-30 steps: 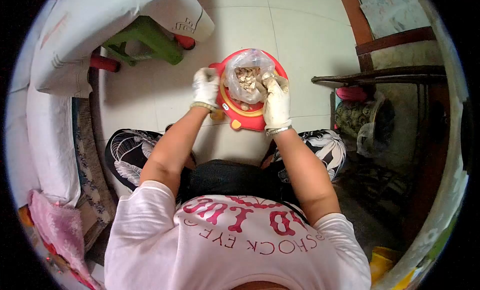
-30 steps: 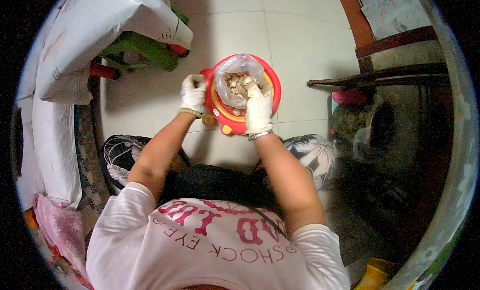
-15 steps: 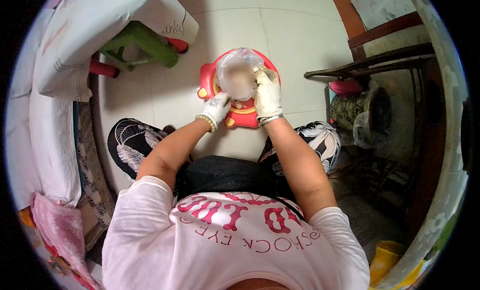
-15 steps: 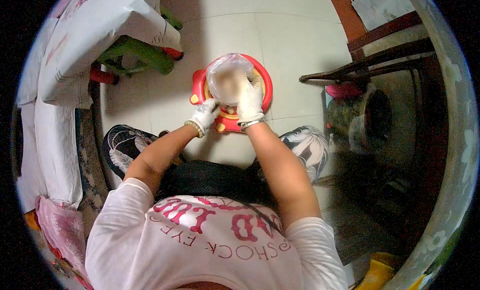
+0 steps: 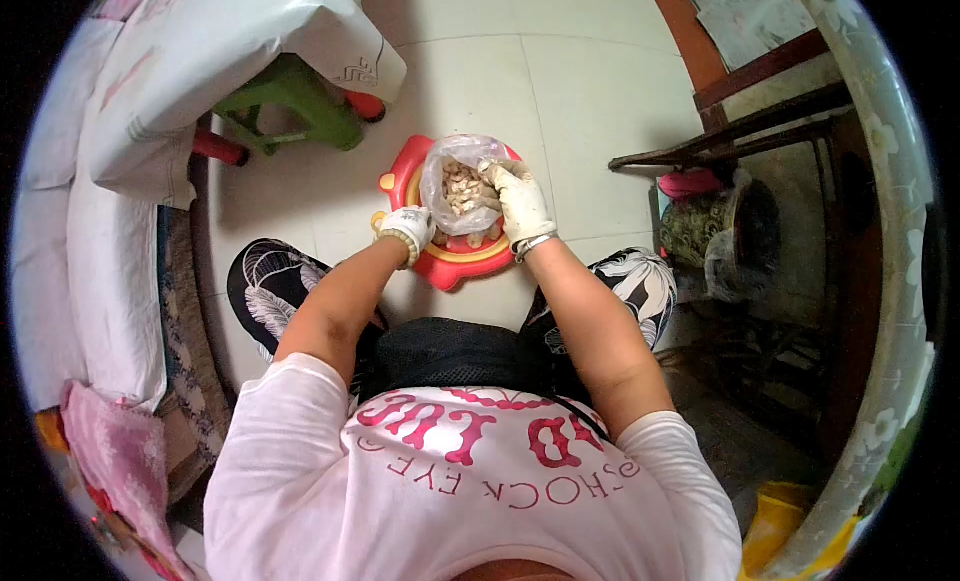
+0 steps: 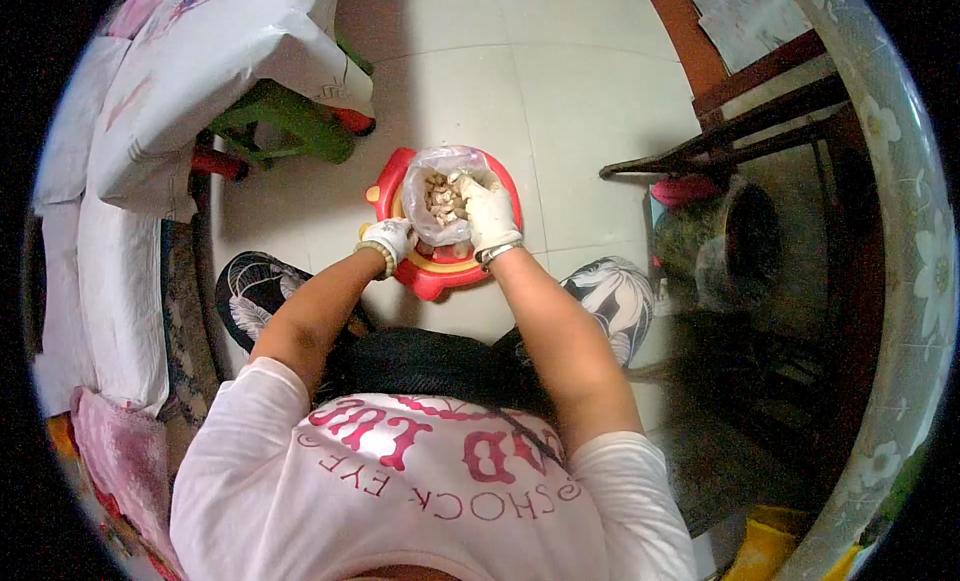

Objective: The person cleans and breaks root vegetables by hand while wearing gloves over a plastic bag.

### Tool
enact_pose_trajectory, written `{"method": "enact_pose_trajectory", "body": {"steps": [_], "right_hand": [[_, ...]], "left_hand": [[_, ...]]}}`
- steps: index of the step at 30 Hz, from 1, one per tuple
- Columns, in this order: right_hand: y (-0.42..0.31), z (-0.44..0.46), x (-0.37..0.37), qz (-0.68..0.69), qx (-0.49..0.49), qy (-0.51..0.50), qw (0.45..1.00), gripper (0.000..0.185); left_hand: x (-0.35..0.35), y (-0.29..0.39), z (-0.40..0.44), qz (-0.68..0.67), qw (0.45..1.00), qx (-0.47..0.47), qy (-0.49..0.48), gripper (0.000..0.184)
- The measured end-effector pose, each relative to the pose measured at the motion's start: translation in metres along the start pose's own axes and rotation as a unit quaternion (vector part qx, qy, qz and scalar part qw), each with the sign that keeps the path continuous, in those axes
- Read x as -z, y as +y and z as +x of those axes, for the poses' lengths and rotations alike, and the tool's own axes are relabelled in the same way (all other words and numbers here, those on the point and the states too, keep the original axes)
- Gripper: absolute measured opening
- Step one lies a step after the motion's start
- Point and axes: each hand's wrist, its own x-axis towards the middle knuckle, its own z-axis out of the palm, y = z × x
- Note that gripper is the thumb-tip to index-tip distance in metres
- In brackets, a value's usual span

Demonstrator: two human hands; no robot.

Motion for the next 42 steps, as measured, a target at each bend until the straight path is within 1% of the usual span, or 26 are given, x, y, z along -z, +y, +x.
{"method": "enact_pose_trajectory", "body": {"steps": [2,3,4,7,8,9,10,12,15,17,19,20,21,23,24,25,27,28,32,33,35,36,38,39,41,42], "right_hand": [[0.003,0.0,0.002,-0.002,-0.021,-0.015,1.0,0.024],[0.002,0.0,0.002,-0.005,-0.041,-0.027,0.999,0.024],[0.003,-0.002,0.001,-0.005,-0.042,-0.029,0.999,0.024],[0.011,0.001,0.0,0.0,-0.058,-0.046,0.997,0.024],[0.017,0.005,0.0,0.005,-0.06,-0.048,0.997,0.025],[0.022,0.008,0.001,0.01,-0.062,-0.05,0.997,0.026],[0.025,0.008,0.0,0.01,-0.061,-0.051,0.997,0.026],[0.027,0.007,0.001,-0.016,-0.074,-0.139,0.987,0.028],[0.013,-0.016,-0.016,-0.088,-0.09,-0.134,0.983,0.027],[0.019,-0.014,-0.015,-0.049,-0.119,-0.147,0.981,0.029],[0.035,-0.004,-0.013,-0.034,-0.075,-0.151,0.985,0.027],[0.043,0.005,-0.005,-0.124,-0.066,-0.168,0.976,0.026],[0.042,0.004,-0.005,-0.124,-0.062,-0.167,0.976,0.026],[0.037,0.001,-0.003,-0.261,0.048,-0.165,0.95,0.028],[0.047,0.012,0.003,-0.297,0.146,-0.17,0.928,0.031],[0.047,0.013,0.003,-0.298,0.15,-0.167,0.928,0.031],[0.048,0.012,0.004,-0.343,0.117,-0.174,0.916,0.035],[0.047,0.011,0.003,-0.358,0.108,-0.176,0.911,0.036],[0.051,0.006,0.001,-0.431,0.223,-0.201,0.851,0.033],[0.051,0.004,0.0,-0.432,0.222,-0.202,0.85,0.033],[0.05,0.001,-0.001,-0.496,0.256,-0.176,0.811,0.032],[0.051,0.001,-0.002,-0.496,0.256,-0.177,0.811,0.032],[0.056,0.001,-0.003,-0.426,0.227,-0.152,0.863,0.033],[0.053,-0.002,-0.004,-0.425,0.224,-0.152,0.864,0.033],[0.043,-0.015,-0.01,-0.314,0.219,-0.126,0.915,0.032],[0.048,-0.012,-0.007,-0.284,0.237,-0.126,0.921,0.03]], "left_hand": [[0.004,0.005,0.0,-0.123,0.984,0.126,0.028,0.039],[0.012,0.009,0.001,-0.122,0.984,0.126,0.03,0.039],[0.023,0.014,-0.002,-0.111,0.982,0.132,-0.077,0.041],[0.015,0.014,0.002,-0.202,0.968,0.151,-0.009,0.044],[0.01,0.01,0.008,-0.353,0.928,0.105,0.058,0.045],[0.008,0.007,0.01,-0.493,0.86,0.055,0.123,0.046],[0.019,0.02,-0.001,-0.491,0.859,0.051,0.136,0.046],[0.05,0.045,-0.03,-0.507,0.852,0.027,0.127,0.046],[0.059,0.05,-0.048,-0.532,0.84,0.011,0.111,0.045],[0.049,0.046,-0.044,-0.539,0.835,0.019,0.107,0.044],[0.039,0.044,-0.038,-0.536,0.837,0.003,0.112,0.043],[0.042,0.048,-0.042,-0.524,0.844,0.002,0.116,0.043],[0.045,0.051,-0.046,-0.513,0.85,0.002,0.12,0.042],[0.051,0.059,-0.048,-0.411,0.897,0.02,0.16,0.053],[0.038,0.055,-0.035,-0.447,0.884,0.012,0.136,0.053],[0.033,0.053,-0.03,-0.447,0.884,0.008,0.138,0.053],[0.024,0.052,-0.028,-0.343,0.919,-0.043,0.19,0.053],[0.024,0.051,-0.03,-0.231,0.948,-0.083,0.204,0.052],[0.02,0.057,-0.027,-0.349,0.911,-0.044,0.216,0.048],[0.024,0.06,-0.031,-0.352,0.91,-0.042,0.215,0.048],[0.035,0.066,-0.041,-0.43,0.878,0.0,0.211,0.044],[0.028,0.062,-0.036,-0.43,0.878,0.0,0.211,0.044],[0.008,0.05,-0.022,-0.187,0.924,-0.096,0.319,0.04],[0.006,0.047,-0.021,-0.187,0.925,-0.094,0.316,0.04],[0.008,0.041,-0.016,-0.306,0.892,-0.14,0.302,0.035],[0.019,0.043,-0.02,-0.345,0.884,-0.14,0.282,0.035]]}}
